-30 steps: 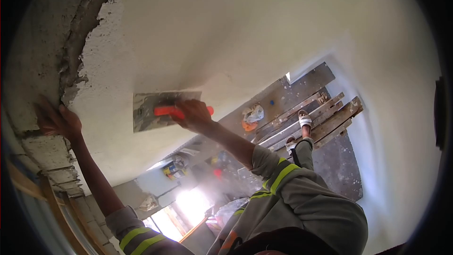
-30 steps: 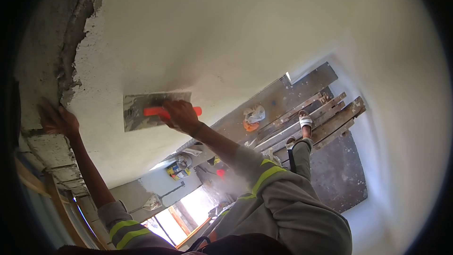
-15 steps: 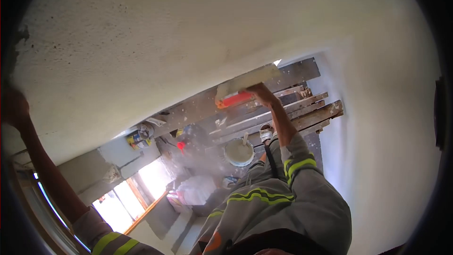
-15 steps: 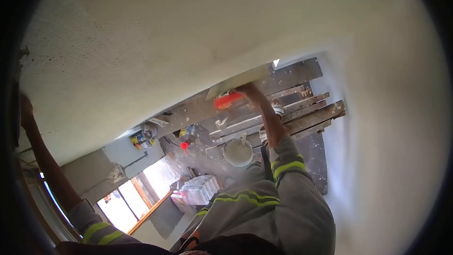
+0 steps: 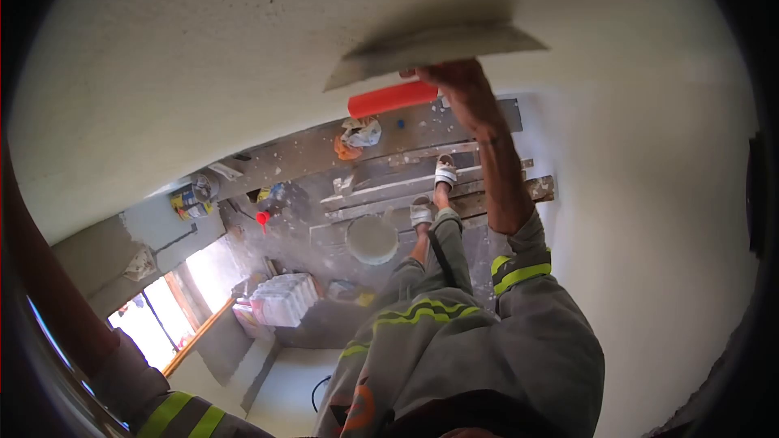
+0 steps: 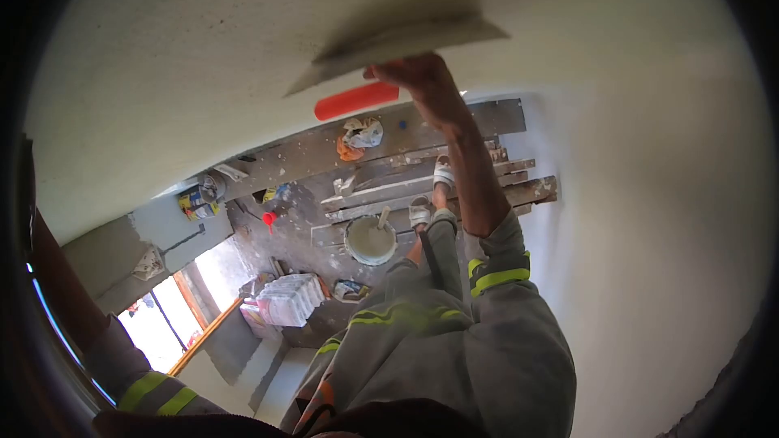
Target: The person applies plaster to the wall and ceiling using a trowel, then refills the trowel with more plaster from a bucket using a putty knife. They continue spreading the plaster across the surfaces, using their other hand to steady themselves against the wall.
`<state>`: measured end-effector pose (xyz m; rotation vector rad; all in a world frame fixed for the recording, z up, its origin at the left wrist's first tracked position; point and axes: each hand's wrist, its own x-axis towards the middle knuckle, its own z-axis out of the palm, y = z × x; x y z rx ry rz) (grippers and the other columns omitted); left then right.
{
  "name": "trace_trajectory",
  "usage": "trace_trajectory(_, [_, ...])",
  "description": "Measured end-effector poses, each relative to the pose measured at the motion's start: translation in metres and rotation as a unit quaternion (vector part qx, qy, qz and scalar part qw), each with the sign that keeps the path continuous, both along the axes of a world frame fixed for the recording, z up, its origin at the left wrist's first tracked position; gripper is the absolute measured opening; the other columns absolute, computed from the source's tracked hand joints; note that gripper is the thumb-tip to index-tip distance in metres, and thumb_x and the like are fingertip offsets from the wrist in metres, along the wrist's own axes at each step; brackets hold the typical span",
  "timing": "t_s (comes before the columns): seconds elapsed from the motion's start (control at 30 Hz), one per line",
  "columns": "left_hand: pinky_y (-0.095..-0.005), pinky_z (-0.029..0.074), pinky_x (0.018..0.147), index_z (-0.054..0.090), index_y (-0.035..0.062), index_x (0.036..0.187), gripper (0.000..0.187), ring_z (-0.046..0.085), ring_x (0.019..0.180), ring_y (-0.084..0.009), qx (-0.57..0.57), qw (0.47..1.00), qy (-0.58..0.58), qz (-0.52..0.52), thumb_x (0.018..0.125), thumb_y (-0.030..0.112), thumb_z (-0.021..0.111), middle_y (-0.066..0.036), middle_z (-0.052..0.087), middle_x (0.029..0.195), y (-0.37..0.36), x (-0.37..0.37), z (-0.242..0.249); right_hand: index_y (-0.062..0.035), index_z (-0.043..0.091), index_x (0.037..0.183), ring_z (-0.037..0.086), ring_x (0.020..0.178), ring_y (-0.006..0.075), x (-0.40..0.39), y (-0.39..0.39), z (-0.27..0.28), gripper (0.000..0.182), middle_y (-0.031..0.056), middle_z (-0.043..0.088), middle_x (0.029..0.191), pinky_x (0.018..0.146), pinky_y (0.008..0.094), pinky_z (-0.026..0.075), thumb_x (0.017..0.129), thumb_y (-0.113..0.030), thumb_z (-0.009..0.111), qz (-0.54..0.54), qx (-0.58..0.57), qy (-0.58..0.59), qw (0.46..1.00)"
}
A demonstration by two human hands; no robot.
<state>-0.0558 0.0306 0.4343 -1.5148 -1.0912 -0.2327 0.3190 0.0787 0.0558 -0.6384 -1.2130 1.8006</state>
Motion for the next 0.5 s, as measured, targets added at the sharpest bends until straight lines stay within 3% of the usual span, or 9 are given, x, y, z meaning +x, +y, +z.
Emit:
trace_trajectory(0.03, [-0.0615, -0.001, 0.112, 0.021, -0.0036, 0.146, 0.061, 0.015, 0.142, -0.0381, -0.013, 1.0, -0.015, -0.011, 0.102, 0.038, 0.012, -0.024, 0.019, 0.152, -0.006, 0.003, -0.006, -0.0011, 0.065, 0.104, 0.066, 0.086, 0.0169, -0.002, 0.0, 0.033, 0.025, 0.0096, 0.068, 0.095, 0.076, 0.0328, 0.052, 0.085, -0.016, 0.069, 0.004, 0.045, -0.007, 0.999])
trace_trajectory(0.13, [-0.0612, -0.001, 0.112, 0.021, -0.0033, 0.146, 0.061, 0.015, 0.142, -0.038, -0.057, 0.995, -0.067, -0.04, 0.102, 0.038, 0.012, -0.024, 0.019, 0.152, -0.023, 0.016, -0.03, -0.0014, 0.066, 0.103, 0.066, 0.089, 0.0193, -0.007, 0.003, 0.113, 0.023, 0.0087, 0.069, 0.094, 0.078, 0.0332, 0.052, 0.083, -0.012, 0.069, 0.028, 0.143, 0.018, 0.989])
trace_trajectory(0.27, [-0.0607, 0.0, 0.112, 0.02, -0.003, 0.146, 0.061, 0.015, 0.142, -0.0378, -0.14, 0.975, -0.159, -0.066, 0.102, 0.038, 0.012, -0.023, 0.018, 0.152, -0.047, 0.041, -0.08, -0.0032, 0.066, 0.105, 0.064, 0.091, 0.0258, 0.04, 0.014, 0.117, 0.028, 0.0092, 0.067, 0.098, 0.081, 0.0376, 0.051, 0.077, -0.008, 0.068, -0.123, 0.44, -0.222, 0.861])
trace_trajectory(0.37, [-0.0604, 0.0, 0.112, 0.019, -0.0028, 0.146, 0.061, 0.015, 0.142, -0.0377, -0.224, 0.939, -0.251, -0.071, 0.102, 0.039, 0.012, -0.023, 0.018, 0.153, -0.068, 0.061, -0.141, -0.003, 0.064, 0.106, 0.06, 0.1, 0.0329, 0.085, -0.025, 0.043, 0.032, 0.0137, 0.063, 0.104, 0.09, 0.0443, 0.046, 0.075, -0.005, 0.066, -0.167, 0.531, -0.43, 0.71])
trace_trajectory(0.47, [-0.0601, 0.001, 0.112, 0.019, -0.0026, 0.146, 0.061, 0.015, 0.142, -0.0376, -0.31, 0.882, -0.353, -0.042, 0.102, 0.039, 0.012, -0.023, 0.017, 0.153, -0.092, 0.087, -0.221, 0.0004, 0.061, 0.107, 0.057, 0.105, 0.0372, 0.119, -0.064, -0.105, 0.035, 0.0181, 0.06, 0.11, 0.094, 0.0454, 0.044, 0.072, -0.002, 0.065, -0.091, 0.374, -0.481, 0.788])
trace_trajectory(0.5, [-0.06, 0.001, 0.112, 0.019, -0.0025, 0.146, 0.061, 0.015, 0.142, -0.0376, -0.342, 0.857, -0.385, -0.023, 0.102, 0.039, 0.012, -0.023, 0.017, 0.153, -0.102, 0.095, -0.251, 0.0009, 0.06, 0.108, 0.057, 0.105, 0.0359, 0.121, -0.075, -0.176, 0.037, 0.0179, 0.059, 0.111, 0.094, 0.044, 0.044, 0.072, -0.001, 0.065, -0.064, 0.262, -0.403, 0.875])
